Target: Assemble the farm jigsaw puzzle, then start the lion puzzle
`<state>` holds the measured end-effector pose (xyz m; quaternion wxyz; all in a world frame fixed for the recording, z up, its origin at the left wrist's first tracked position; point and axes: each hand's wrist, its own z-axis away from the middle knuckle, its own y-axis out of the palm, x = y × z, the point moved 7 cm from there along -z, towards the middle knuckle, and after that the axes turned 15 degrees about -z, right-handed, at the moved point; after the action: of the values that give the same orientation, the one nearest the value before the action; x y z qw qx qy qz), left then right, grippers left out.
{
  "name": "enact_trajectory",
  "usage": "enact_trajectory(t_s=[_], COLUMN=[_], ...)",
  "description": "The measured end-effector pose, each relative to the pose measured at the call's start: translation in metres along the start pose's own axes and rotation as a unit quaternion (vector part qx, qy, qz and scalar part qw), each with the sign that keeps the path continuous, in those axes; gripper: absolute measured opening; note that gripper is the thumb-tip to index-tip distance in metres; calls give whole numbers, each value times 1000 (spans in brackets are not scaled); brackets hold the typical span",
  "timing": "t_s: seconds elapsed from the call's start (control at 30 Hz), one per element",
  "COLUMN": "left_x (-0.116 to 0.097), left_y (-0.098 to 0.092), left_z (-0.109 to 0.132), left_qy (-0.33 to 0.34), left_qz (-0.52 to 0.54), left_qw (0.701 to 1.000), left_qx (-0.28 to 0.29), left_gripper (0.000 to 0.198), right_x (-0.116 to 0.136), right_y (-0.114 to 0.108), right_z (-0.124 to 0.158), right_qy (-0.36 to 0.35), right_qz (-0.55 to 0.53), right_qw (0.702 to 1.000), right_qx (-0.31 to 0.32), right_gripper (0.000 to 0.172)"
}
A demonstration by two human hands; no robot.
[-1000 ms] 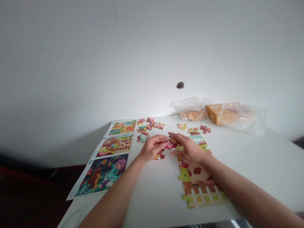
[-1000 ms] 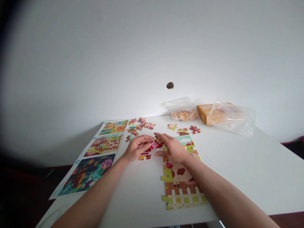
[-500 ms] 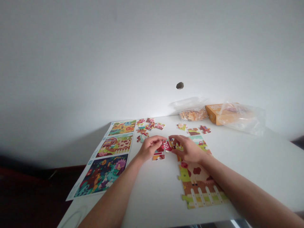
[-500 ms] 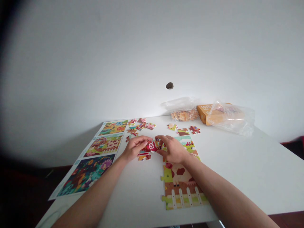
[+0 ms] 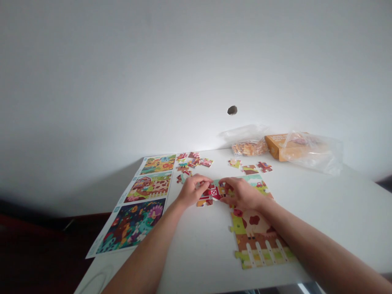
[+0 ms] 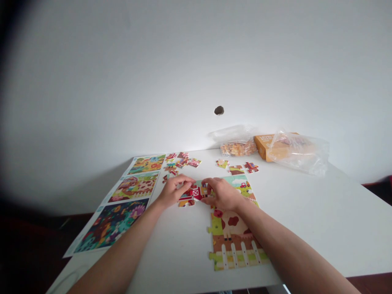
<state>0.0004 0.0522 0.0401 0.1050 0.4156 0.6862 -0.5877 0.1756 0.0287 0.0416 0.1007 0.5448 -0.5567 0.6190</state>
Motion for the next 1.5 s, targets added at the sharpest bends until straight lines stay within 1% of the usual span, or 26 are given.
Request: enact_trajectory(t_s=[0.07, 0.1, 0.2, 0.3, 0.37, 0.43, 0.47, 0.53, 0.6, 0.9, 1.23, 1.5], left_x=[2, 4, 10, 9, 7, 4, 2, 0, -1, -4, -7, -8], left_y=[-5, -5, 0, 7, 8, 8, 8, 8, 8, 9, 9, 9], left_z=[-2, -2, -3, -3, -2, -2, -1, -1, -1, 0, 2, 3], left_qy=[9, 7, -3, 10, 19, 28, 32, 37, 38, 44, 60, 53], left_qz=[-54, -68, -89, -101, -107, -113, -116, -122, -127, -153, -167, -173], left_qw=[998, 997, 996, 995, 993, 992, 992, 991, 990, 985, 982, 981], left_qx=[-33, -38, -12, 25, 36, 42, 44, 48, 53, 67, 68, 76], left_gripper=[20, 20, 21, 20, 20, 19, 19, 19, 20, 17, 19, 21], right_x=[0, 1, 1, -1, -1, 0, 1, 3, 4, 3, 2, 2], right_y=[4, 7, 11, 11, 11, 11, 11, 12, 12, 11, 9, 9], right_z=[0, 0, -1, 0, 0, 1, 1, 1, 0, 1, 1, 1], right_qy=[-4, -7, -16, -20, -24, -39, -48, -63, -67, -59, -53, -53], right_qz=[35, 50, 71, 65, 56, 51, 50, 49, 49, 45, 39, 38], right_qw=[999, 998, 996, 996, 997, 997, 996, 995, 995, 996, 997, 997], right_qx=[26, 36, 56, 53, 47, 47, 50, 58, 62, 52, 50, 51], right_gripper=[49, 48, 48, 51, 54, 52, 49, 38, 33, 32, 32, 31])
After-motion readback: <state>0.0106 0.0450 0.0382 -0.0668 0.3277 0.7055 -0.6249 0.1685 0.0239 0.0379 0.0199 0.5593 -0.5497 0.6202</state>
